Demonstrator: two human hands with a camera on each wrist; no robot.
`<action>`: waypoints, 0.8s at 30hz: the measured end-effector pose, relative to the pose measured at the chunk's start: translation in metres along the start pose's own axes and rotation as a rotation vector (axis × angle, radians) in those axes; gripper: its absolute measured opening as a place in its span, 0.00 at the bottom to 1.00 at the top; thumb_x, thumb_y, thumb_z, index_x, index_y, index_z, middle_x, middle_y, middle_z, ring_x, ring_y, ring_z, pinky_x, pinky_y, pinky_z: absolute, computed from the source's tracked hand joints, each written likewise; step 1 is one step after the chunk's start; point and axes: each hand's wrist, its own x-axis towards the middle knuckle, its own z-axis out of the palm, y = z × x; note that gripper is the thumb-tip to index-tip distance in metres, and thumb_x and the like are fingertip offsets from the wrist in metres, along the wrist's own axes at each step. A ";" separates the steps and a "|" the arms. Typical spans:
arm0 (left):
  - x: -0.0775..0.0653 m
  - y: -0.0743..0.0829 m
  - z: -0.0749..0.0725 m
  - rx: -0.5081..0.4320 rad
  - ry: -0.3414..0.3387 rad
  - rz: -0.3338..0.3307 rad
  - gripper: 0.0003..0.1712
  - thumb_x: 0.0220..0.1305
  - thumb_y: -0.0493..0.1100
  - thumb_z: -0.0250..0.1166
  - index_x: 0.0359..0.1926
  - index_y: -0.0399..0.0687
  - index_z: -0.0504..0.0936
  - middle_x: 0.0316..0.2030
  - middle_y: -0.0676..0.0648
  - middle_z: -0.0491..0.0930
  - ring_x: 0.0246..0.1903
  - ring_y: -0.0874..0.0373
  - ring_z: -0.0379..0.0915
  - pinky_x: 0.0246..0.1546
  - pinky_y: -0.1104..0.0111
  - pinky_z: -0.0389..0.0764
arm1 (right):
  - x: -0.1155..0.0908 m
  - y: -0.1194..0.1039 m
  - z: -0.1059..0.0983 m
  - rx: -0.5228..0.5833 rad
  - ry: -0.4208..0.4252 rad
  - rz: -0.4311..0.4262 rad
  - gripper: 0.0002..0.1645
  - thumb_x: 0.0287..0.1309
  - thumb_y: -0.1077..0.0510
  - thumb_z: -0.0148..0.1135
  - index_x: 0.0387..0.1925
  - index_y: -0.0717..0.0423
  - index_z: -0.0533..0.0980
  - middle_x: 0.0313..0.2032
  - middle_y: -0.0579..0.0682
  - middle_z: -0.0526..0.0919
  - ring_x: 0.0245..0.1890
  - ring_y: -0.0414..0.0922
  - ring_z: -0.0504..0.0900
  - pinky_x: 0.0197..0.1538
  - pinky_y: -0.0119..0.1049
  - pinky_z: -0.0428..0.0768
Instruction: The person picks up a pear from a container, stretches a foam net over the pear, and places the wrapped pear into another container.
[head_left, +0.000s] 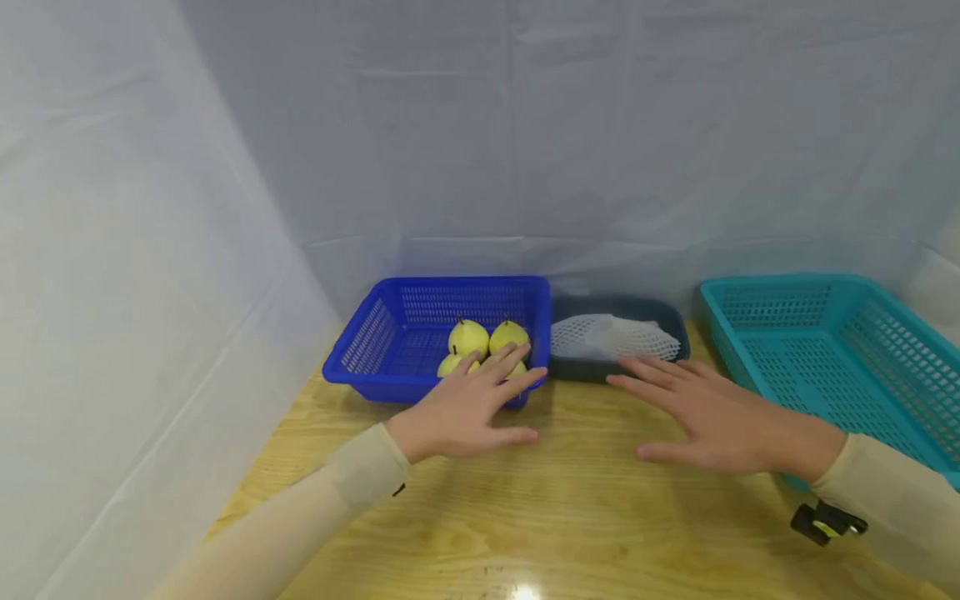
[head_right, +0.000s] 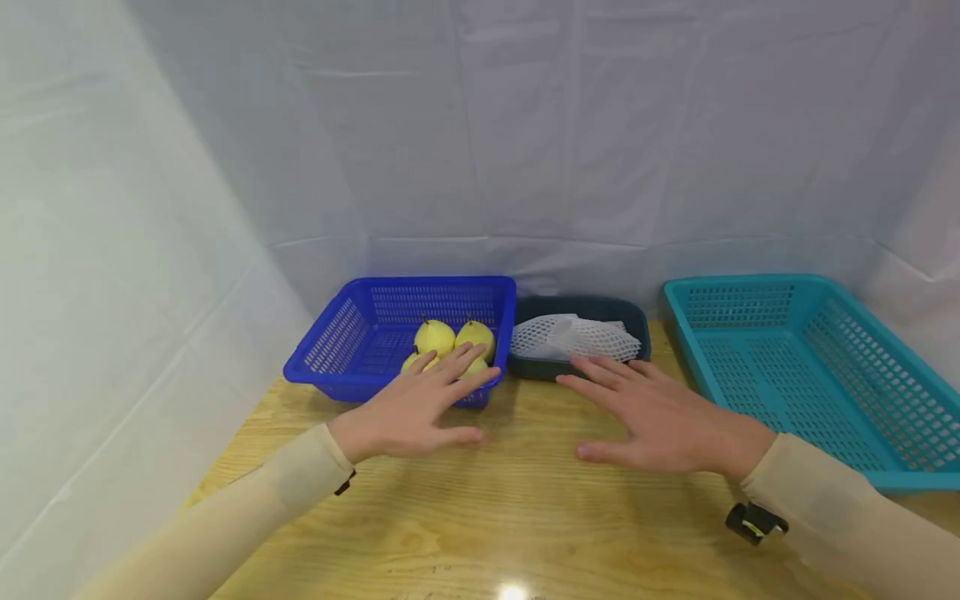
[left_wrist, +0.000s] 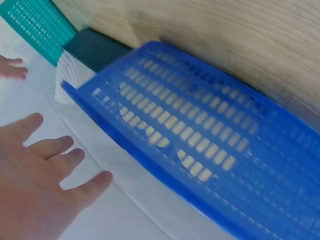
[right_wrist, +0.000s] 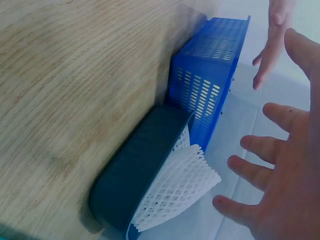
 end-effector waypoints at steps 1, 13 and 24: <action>-0.002 -0.003 -0.001 -0.001 0.025 -0.011 0.48 0.65 0.81 0.41 0.80 0.70 0.47 0.81 0.51 0.41 0.80 0.53 0.38 0.74 0.42 0.53 | 0.001 0.000 0.000 -0.007 0.010 -0.002 0.47 0.65 0.25 0.50 0.79 0.32 0.50 0.79 0.47 0.52 0.76 0.58 0.58 0.68 0.69 0.60; -0.036 -0.046 -0.020 -0.039 0.328 -0.176 0.36 0.72 0.70 0.50 0.63 0.50 0.77 0.58 0.48 0.80 0.58 0.51 0.75 0.58 0.53 0.78 | 0.004 0.001 -0.007 -0.021 0.110 -0.058 0.36 0.66 0.31 0.55 0.70 0.38 0.69 0.66 0.46 0.76 0.66 0.52 0.74 0.63 0.63 0.71; -0.068 -0.099 -0.027 -0.099 0.390 -0.447 0.23 0.71 0.55 0.59 0.56 0.43 0.79 0.51 0.43 0.81 0.53 0.45 0.75 0.52 0.49 0.78 | 0.003 0.001 -0.007 -0.010 0.110 -0.037 0.30 0.66 0.35 0.60 0.65 0.38 0.74 0.62 0.46 0.78 0.62 0.52 0.78 0.58 0.58 0.77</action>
